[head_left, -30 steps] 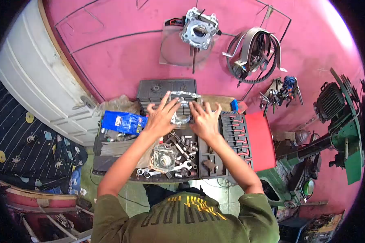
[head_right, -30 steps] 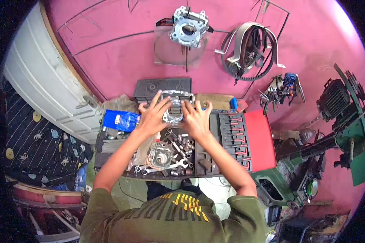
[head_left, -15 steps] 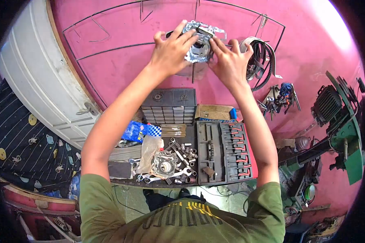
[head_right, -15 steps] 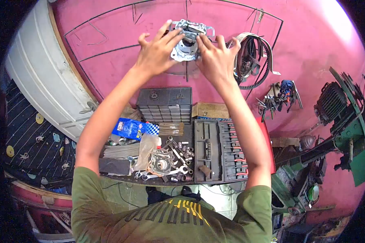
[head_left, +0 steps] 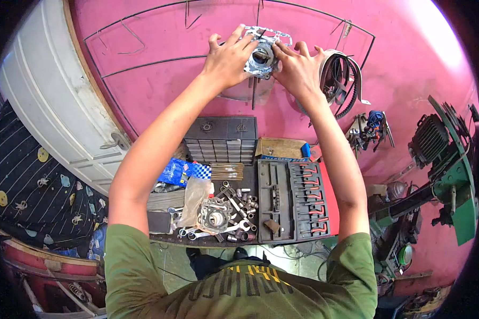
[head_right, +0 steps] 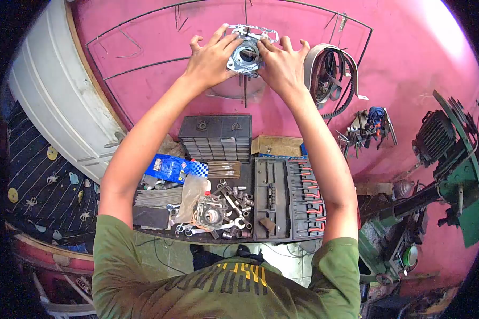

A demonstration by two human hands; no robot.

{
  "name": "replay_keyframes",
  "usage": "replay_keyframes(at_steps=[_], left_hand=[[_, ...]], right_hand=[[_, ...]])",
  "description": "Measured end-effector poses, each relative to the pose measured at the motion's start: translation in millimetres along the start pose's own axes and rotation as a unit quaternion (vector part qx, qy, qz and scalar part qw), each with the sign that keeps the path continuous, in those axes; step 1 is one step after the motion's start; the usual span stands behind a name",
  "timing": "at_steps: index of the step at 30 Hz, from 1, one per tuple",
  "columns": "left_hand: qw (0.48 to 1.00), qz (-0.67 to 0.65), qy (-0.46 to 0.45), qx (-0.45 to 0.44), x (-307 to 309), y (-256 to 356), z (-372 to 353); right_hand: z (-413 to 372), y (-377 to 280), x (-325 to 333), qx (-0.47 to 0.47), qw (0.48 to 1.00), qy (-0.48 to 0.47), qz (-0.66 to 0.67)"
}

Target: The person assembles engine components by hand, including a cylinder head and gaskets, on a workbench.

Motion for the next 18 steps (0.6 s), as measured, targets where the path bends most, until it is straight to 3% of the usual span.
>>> replay_keyframes(at_steps=[14,18], left_hand=[[0.991,0.125,0.013,-0.04,-39,8,-10],[0.995,0.09,-0.035,-0.02,-38,7,-16]], right_hand=[[-12,-1,-53,0.006,1.0,0.001,0.029],[-15,-5,-47,0.003,0.998,0.04,0.049]])
Point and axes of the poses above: each hand's wrist, its own z-axis towards the middle knuckle, its own x-axis out of the back of the hand, y = z × x, the point moved 4 cm from there along z, towards the middle knuckle, and after that the axes turned 15 degrees about x, right-handed, at the moved point
